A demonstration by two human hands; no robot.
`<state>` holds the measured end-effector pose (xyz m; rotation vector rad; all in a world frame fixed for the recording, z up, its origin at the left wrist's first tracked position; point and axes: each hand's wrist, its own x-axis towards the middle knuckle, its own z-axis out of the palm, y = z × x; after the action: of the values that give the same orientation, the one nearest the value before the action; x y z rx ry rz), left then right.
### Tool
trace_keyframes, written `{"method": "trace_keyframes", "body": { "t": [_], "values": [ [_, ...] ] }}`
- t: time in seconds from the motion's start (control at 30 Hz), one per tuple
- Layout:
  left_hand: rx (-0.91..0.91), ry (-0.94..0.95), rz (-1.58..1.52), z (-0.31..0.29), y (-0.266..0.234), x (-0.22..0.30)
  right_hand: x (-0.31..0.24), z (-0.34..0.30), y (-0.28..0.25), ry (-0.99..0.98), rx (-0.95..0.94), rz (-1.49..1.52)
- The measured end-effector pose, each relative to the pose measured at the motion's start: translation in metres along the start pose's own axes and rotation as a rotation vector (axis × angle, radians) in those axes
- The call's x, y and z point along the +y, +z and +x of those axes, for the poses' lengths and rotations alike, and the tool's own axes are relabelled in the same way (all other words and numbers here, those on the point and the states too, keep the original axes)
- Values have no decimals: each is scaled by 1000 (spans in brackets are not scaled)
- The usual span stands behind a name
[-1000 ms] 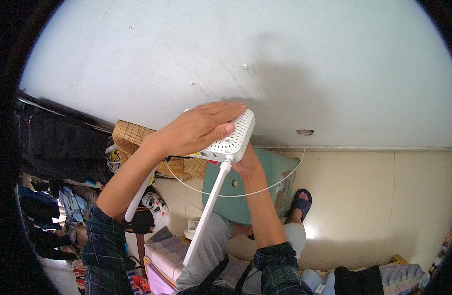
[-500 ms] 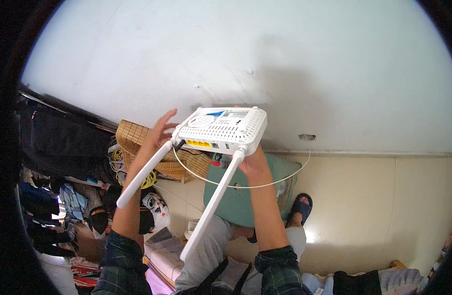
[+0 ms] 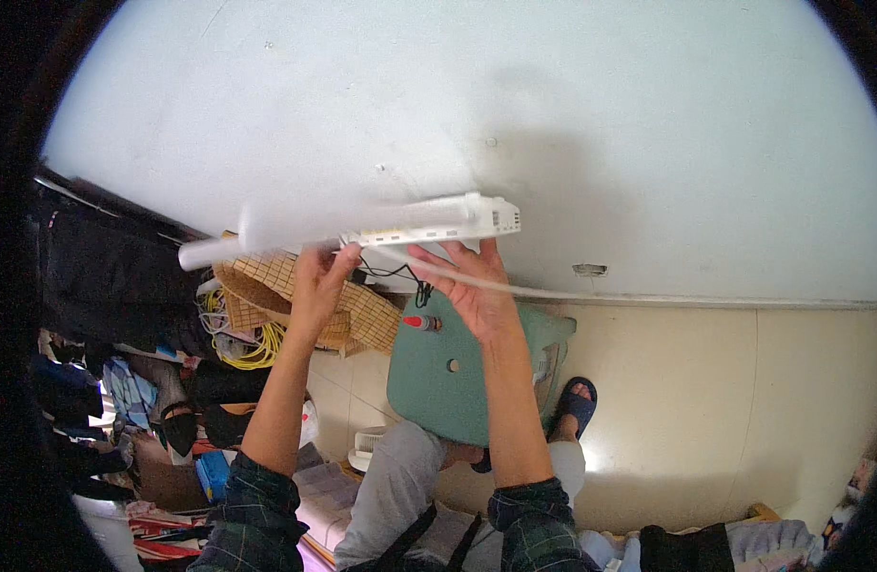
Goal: The person applies adhesive to the ceiling and mounts a white wireless router. They then place a small fan on a stool next to the router.
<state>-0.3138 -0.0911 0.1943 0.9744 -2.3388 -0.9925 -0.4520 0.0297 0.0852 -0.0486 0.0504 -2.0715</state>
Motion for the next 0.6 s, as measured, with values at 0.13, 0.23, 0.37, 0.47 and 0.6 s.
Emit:
{"method": "trace_keyframes", "body": {
  "t": [0.13,0.23,0.37,0.47,0.6],
  "values": [
    [14,111,8,17,-5,4,3,9,7,-36,11,-202],
    [16,140,-20,19,1,14,3,11,10,-113,35,-308],
    [35,176,-69,25,7,13,3,13,15,-168,64,-424],
    [47,155,-107,30,8,12,6,13,19,-190,84,-444],
    [49,176,-109,27,10,13,9,17,12,-157,113,-428]
  ]
}}
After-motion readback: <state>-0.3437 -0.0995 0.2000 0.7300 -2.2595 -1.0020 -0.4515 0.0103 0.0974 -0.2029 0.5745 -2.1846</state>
